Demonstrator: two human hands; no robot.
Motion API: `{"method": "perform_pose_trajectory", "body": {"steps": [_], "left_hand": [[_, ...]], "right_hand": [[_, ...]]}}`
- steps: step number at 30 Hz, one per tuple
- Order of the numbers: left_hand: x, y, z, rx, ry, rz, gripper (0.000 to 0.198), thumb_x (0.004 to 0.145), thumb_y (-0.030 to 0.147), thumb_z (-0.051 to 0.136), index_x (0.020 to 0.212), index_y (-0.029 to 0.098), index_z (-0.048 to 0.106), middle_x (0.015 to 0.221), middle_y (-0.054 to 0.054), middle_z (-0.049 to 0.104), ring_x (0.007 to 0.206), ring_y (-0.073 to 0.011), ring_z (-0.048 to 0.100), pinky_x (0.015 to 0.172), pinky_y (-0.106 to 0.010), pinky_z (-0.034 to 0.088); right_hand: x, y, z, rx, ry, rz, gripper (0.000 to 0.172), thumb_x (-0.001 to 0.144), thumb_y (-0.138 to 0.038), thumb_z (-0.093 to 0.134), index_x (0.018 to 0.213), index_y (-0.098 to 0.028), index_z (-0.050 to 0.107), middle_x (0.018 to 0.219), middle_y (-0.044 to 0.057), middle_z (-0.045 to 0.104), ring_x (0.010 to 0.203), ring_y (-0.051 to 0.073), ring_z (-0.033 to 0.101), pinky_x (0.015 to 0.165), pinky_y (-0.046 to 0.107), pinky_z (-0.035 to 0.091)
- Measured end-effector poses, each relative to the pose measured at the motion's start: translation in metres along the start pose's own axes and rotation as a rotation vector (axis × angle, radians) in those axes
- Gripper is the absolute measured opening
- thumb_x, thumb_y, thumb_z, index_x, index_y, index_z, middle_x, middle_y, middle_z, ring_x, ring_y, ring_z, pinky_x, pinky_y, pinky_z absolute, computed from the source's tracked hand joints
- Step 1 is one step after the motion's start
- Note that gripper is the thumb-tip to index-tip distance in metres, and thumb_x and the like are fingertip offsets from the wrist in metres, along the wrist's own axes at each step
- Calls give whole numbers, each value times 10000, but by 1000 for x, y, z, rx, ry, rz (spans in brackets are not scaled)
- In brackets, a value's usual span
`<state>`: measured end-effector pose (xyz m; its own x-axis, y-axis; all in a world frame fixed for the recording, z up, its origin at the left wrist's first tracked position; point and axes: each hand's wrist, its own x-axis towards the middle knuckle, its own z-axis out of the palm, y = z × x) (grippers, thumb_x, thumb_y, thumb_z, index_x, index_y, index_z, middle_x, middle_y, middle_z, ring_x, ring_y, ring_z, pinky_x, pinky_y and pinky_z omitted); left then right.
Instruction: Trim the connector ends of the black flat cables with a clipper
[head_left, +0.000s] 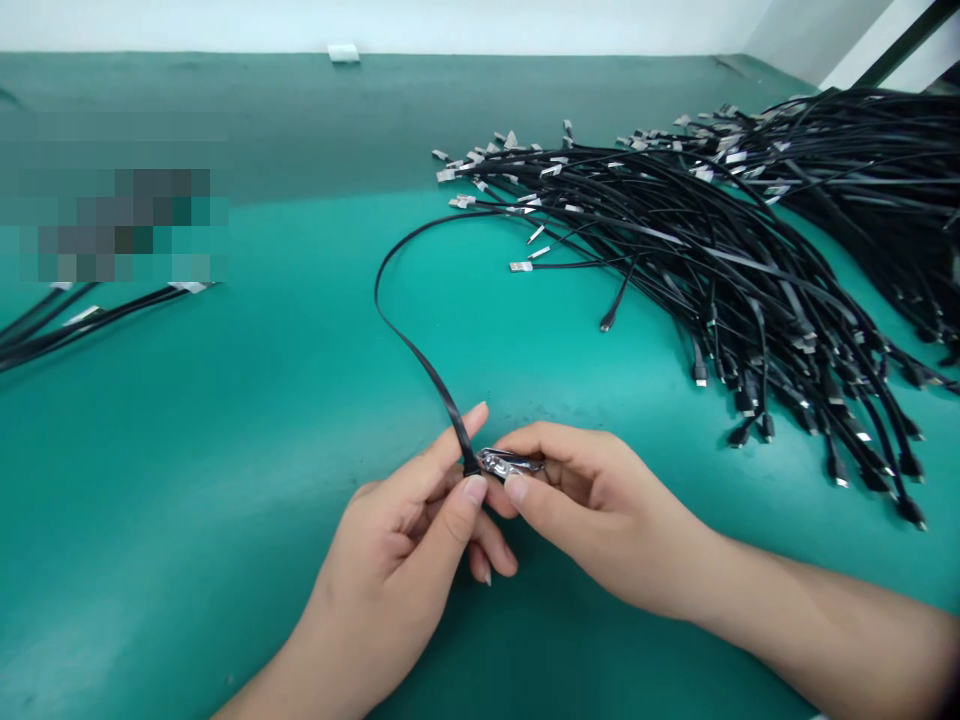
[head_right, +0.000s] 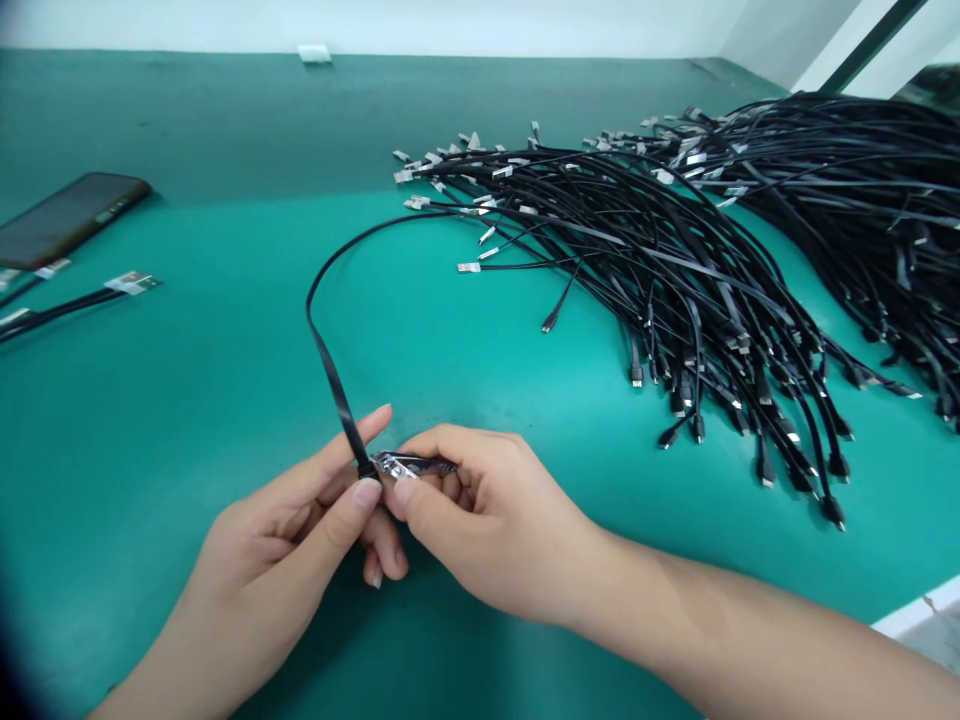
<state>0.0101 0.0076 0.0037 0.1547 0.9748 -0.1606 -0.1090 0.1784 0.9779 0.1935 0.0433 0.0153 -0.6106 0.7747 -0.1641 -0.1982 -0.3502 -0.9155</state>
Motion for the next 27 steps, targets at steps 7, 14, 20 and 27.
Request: {"method": "perform_pose_trajectory", "body": {"steps": [7, 14, 20, 27], "left_hand": [[1, 1, 1, 13, 4, -6, 435, 1032, 261, 635, 1465, 309, 648, 809, -15, 788, 573, -105, 722, 536, -164, 601], [2, 2, 3, 58, 0, -12, 453, 1024, 245, 633, 1474, 289, 638, 755, 4, 762, 561, -98, 721, 540, -153, 601], [4, 4, 4, 110, -24, 2, 471, 1036, 221, 599, 1502, 290, 608, 718, 14, 755, 559, -92, 714, 557, -150, 600], [2, 2, 4, 105, -38, 16, 461, 1041, 209, 595, 1487, 321, 621, 750, 20, 759, 572, -87, 722, 561, -146, 605]], "right_hand": [[0, -2, 0, -54, -7, 1, 147, 1067, -250, 560, 993, -223, 685, 757, -18, 651, 769, 172, 710, 765, 335, 577], [0, -6, -1, -142, -25, 21, 247, 1065, -228, 518, 842, -217, 625, 751, -6, 646, 787, 181, 696, 786, 341, 551], [1, -7, -3, -146, -42, 35, 264, 1070, -304, 549, 825, -222, 605, 756, -7, 637, 807, 181, 702, 811, 337, 541], [-2, -11, -4, -197, -53, 49, 261, 1067, -178, 487, 840, -219, 611, 770, 2, 650, 820, 184, 711, 816, 340, 539]]}}
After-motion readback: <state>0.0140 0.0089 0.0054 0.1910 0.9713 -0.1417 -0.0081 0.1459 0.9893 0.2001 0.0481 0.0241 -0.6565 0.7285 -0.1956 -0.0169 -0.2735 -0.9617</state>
